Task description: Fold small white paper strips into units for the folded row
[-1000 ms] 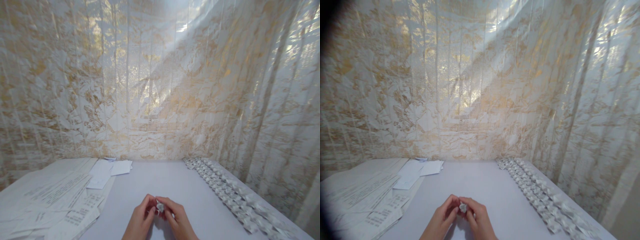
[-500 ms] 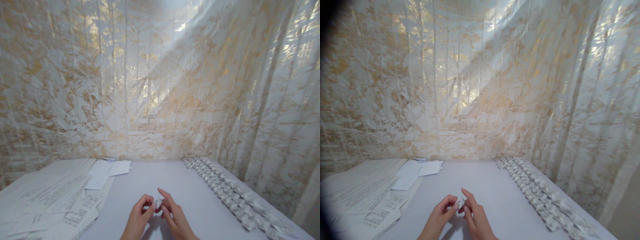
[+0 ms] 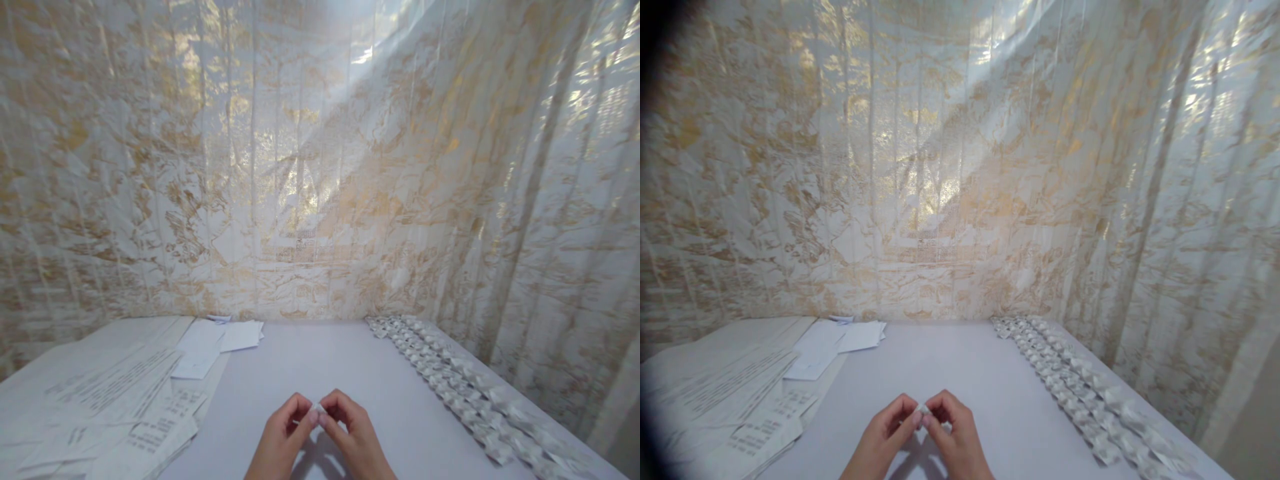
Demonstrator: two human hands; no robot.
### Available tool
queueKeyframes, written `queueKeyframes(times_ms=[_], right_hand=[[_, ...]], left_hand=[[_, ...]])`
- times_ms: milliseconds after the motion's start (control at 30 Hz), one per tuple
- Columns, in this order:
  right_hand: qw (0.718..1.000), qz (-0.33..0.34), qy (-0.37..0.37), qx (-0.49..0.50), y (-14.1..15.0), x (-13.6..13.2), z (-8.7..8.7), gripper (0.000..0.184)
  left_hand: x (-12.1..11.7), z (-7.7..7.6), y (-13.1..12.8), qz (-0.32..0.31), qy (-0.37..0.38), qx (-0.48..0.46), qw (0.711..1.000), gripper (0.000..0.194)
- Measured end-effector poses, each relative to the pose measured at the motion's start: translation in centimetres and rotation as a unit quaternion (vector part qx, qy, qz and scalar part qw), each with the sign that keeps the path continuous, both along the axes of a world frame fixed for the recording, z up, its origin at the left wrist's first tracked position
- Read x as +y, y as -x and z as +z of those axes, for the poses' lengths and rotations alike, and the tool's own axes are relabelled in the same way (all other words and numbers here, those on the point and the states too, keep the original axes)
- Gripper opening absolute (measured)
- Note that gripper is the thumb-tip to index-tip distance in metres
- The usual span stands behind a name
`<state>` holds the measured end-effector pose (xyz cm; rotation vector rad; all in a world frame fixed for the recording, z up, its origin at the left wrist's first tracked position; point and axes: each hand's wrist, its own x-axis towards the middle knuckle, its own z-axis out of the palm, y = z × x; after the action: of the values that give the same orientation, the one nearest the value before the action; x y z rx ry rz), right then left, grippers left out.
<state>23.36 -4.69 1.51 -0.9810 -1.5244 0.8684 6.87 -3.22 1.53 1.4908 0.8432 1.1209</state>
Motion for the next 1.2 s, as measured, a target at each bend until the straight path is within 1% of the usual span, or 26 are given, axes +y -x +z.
queueKeyframes(times_ms=[167, 333, 433, 567, 733, 867, 933, 1067, 1133, 1200], right_hand=[[1.000, -0.006, 0.002, -0.017, 0.1, -0.3, 0.3, 0.036], [0.999, 0.024, 0.020, 0.021, 0.4, -0.3, 0.5, 0.040], [0.999, 0.023, 0.022, 0.031, 0.3, -0.1, 0.3, 0.043], [0.999, 0.004, 0.026, 0.044, 0.0, 0.2, 0.1, 0.039], [0.994, 0.000, 0.054, 0.097, 0.0, 0.5, 0.1, 0.037], [0.993, -0.006, 0.062, 0.104, 0.2, 0.3, 0.5, 0.036], [0.992, 0.001, 0.069, 0.105, 0.2, 0.2, 0.6, 0.036], [0.990, 0.023, 0.093, 0.101, 0.3, 0.3, 0.5, 0.047], [0.990, 0.026, 0.097, 0.097, 0.4, 0.4, 0.3, 0.051], [0.990, 0.025, 0.100, 0.097, 0.3, 0.5, 0.2, 0.052]], left_hand=[[0.0, -0.1, 0.1, 0.006, 0.000, 0.022, 1.000, 0.055], [0.2, 0.0, 0.1, 0.004, 0.000, 0.037, 0.999, 0.059], [0.0, 0.0, 0.0, 0.000, 0.000, 0.050, 0.999, 0.056], [-0.2, -0.2, -0.2, 0.001, -0.009, 0.067, 0.998, 0.049], [0.1, -0.8, -0.3, 0.003, -0.006, 0.085, 0.996, 0.050], [0.3, -1.5, -0.3, 0.008, 0.000, 0.102, 0.995, 0.050], [0.3, -1.7, -0.3, 0.005, -0.002, 0.110, 0.994, 0.048], [0.1, -1.1, -0.1, 0.006, -0.008, 0.120, 0.993, 0.039], [-0.3, -0.6, 0.0, 0.003, -0.015, 0.125, 0.992, 0.032], [-0.7, 0.1, 0.0, -0.004, -0.025, 0.132, 0.991, 0.022]])
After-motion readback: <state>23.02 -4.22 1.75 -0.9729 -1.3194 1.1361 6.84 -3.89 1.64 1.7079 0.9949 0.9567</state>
